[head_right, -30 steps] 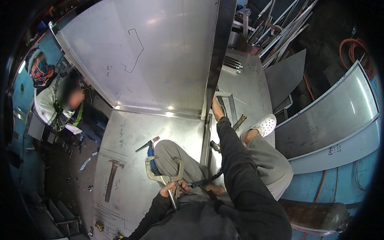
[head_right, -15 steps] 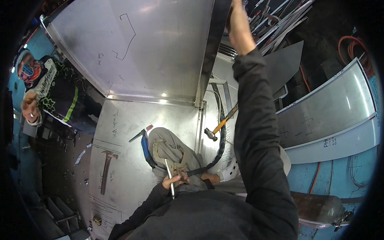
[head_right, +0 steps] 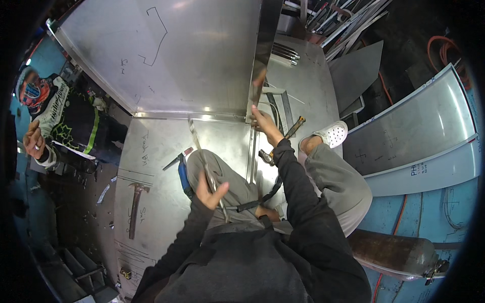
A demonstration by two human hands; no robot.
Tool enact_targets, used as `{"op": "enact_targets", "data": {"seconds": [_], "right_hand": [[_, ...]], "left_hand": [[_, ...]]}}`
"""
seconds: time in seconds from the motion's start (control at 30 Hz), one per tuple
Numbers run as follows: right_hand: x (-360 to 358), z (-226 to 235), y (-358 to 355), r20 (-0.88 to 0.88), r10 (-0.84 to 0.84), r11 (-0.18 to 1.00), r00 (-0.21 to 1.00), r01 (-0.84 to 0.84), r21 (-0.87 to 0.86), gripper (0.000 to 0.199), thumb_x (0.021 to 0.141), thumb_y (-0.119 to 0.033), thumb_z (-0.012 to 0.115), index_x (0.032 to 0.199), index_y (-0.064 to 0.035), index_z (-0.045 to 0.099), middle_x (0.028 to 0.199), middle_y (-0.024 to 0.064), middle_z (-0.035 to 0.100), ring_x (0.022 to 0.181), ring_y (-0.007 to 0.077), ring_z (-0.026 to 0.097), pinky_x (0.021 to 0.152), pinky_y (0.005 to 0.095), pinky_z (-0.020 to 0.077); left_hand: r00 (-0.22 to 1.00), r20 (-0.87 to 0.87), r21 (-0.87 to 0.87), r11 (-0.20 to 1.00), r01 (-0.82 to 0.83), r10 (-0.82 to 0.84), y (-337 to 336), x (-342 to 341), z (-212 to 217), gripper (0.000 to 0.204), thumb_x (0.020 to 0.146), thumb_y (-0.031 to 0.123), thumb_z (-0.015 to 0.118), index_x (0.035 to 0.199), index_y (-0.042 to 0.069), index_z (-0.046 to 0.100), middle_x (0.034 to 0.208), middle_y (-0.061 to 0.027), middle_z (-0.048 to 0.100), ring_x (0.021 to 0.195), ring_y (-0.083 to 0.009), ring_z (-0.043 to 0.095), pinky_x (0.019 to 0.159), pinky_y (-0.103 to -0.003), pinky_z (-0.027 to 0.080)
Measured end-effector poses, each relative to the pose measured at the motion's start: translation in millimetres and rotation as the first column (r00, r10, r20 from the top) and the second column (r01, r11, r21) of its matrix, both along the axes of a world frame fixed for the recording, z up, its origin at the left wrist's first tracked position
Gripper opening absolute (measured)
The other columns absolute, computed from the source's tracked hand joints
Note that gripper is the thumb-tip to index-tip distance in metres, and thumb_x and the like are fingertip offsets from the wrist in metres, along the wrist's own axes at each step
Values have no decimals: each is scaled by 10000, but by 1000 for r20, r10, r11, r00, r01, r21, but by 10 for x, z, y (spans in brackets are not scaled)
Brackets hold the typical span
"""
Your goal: Assembling and welding metal sheets using a TIG welder, clamps, and a hammer.
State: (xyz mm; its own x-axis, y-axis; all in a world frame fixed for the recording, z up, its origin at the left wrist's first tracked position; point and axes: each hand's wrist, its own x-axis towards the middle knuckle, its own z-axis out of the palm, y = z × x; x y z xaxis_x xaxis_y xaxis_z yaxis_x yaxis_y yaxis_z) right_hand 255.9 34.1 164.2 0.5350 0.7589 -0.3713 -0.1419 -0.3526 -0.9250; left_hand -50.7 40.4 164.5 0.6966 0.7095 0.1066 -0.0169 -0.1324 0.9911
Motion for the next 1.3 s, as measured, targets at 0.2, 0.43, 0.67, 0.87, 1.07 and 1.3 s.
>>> {"op": "enact_targets", "data": {"seconds": [0.2, 0.43, 0.67, 0.87, 1.07, 1.3], "right_hand": [[-599, 435, -3, -368, 587, 727, 721, -270, 631, 573, 947, -438, 415, 1348, -32, 353, 1338, 172, 421, 1207, 270, 440, 996, 453, 373], [-483, 378, -247, -420, 372, 638, 828, 100, 763, 588, 865, -360, 522, 1310, -2, 383, 1308, 175, 423, 1212, 278, 427, 1000, 401, 339], [-216, 272, -183, -232, -102, 819, 967, 214, 533, 399, 958, -338, 486, 1165, -4, 552, 938, 69, 634, 780, 137, 621, 690, 267, 519], [-139, 130, -18, -348, -214, 803, 912, 368, 468, 355, 955, -330, 494, 1093, -14, 582, 872, 72, 636, 719, 122, 612, 649, 253, 528], [-218, -58, 38, -364, -294, 810, 884, 433, 396, 345, 947, -322, 515, 1068, -5, 581, 813, 56, 616, 661, 119, 577, 603, 241, 496], [-301, -35, 51, -368, -216, 815, 904, 374, 442, 366, 949, -320, 511, 1110, 6, 548, 882, 80, 611, 734, 139, 591, 666, 282, 505]], "left_hand": [[893, -204, 715, 684, -144, 401, 608, 747, 586, 829, 573, 237, 734, 1277, -14, 376, 1041, -180, 545, 979, -342, 524, 823, -456, 375], [873, -294, 731, 680, -56, 388, 546, 1449, 414, 801, 554, 305, 746, 1238, 57, 411, 973, -160, 536, 928, -322, 526, 769, -466, 352], [858, -409, 658, 752, 42, 310, 409, 1769, 225, 787, 577, 360, 740, 1218, 31, 423, 1038, -177, 531, 1007, -323, 507, 831, -493, 344], [758, -572, 671, 711, 210, 315, 453, 1515, 105, 1136, 585, 527, 750, 1425, 35, 166, 1176, -229, 446, 1113, -386, 432, 993, -615, 212], [682, -691, 587, 737, 334, 241, 398, 1364, -80, 1290, 548, 604, 754, 1452, 31, 34, 1215, -280, 368, 1144, -423, 375, 1030, -639, 145], [737, -605, 598, 783, 172, 301, 329, 1462, -148, 1248, 467, 431, 825, 1441, 48, 144, 1102, -226, 406, 1033, -389, 409, 929, -512, 308]]}}
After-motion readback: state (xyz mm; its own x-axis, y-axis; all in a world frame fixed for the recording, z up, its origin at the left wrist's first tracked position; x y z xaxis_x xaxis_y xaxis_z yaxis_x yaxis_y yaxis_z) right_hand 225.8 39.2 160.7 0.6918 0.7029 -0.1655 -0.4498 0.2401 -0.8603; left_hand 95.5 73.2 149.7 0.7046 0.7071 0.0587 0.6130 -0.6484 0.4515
